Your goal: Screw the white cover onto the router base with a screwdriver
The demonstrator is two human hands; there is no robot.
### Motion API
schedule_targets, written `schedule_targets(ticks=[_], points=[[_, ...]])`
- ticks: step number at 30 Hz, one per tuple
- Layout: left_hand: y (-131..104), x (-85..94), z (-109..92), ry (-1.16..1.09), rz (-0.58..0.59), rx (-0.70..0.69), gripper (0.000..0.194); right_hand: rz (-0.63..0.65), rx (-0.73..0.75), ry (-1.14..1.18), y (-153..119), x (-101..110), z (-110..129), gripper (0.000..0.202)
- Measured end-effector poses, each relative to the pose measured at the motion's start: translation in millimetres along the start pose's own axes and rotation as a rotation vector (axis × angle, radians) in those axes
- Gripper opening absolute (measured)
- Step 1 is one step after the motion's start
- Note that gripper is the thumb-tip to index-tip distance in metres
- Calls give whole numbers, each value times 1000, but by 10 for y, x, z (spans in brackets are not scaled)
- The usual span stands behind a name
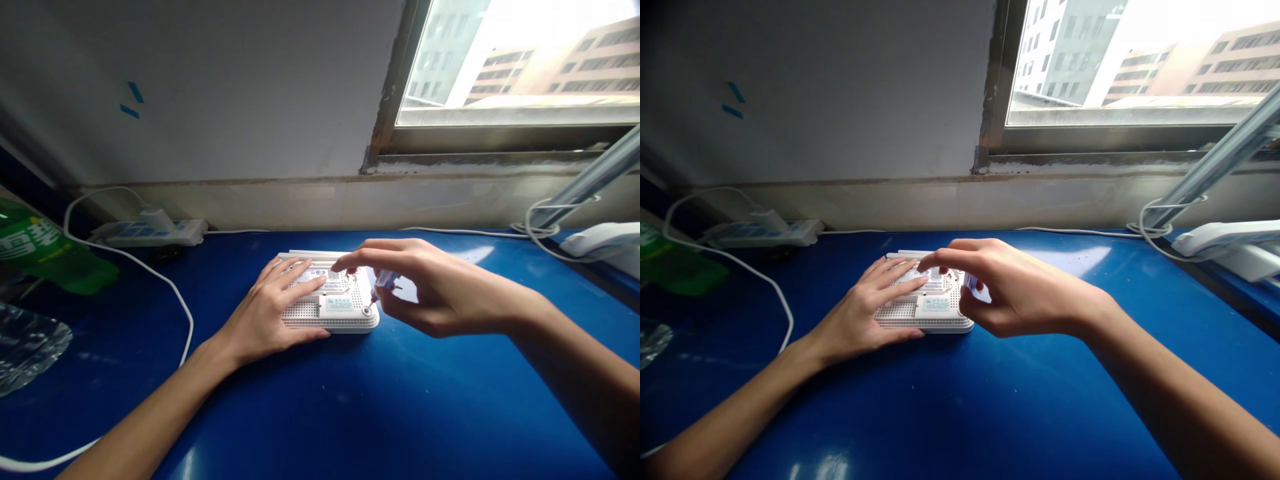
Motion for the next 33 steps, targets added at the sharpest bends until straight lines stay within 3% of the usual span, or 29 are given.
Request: schedule_targets(ticks=[5,8,13,18,22,26,30,33], points=[[-5,-12,11,0,13,10,81,-32,-22,-13,15,2,-31,17],[-8,-13,15,-2,13,10,81,-20,-12,-11,10,-13,-47,19],[1,-5,11,5,18,5,80,1,5,-11,-29,10,-6,57],[0,-11,11,17,34,10,81,-17,-38,-32,15,-18,-44,21],[-3,-12,16,-2,34,15,80,-1,-37,-14,19,-27,-48,23],[1,0,13,-13,19,14,79,10,-10,-4,-5,-2,0,55],[6,5,5,-6,22,11,80,-14,-48,-36,16,-22,-45,26],[5,4,5,-2,26,9,80,-21,-43,-30,20,-44,-70,20]])
Point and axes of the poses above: each hand's wrist, its own y-axis towards the middle knuckle, its own x-axis out of the back of the hand, z = x × y, the point moved 6 cm from there along y, towards the middle knuckle, and after that the axes turned 11 degrees about -x, right-handed, at the moved point
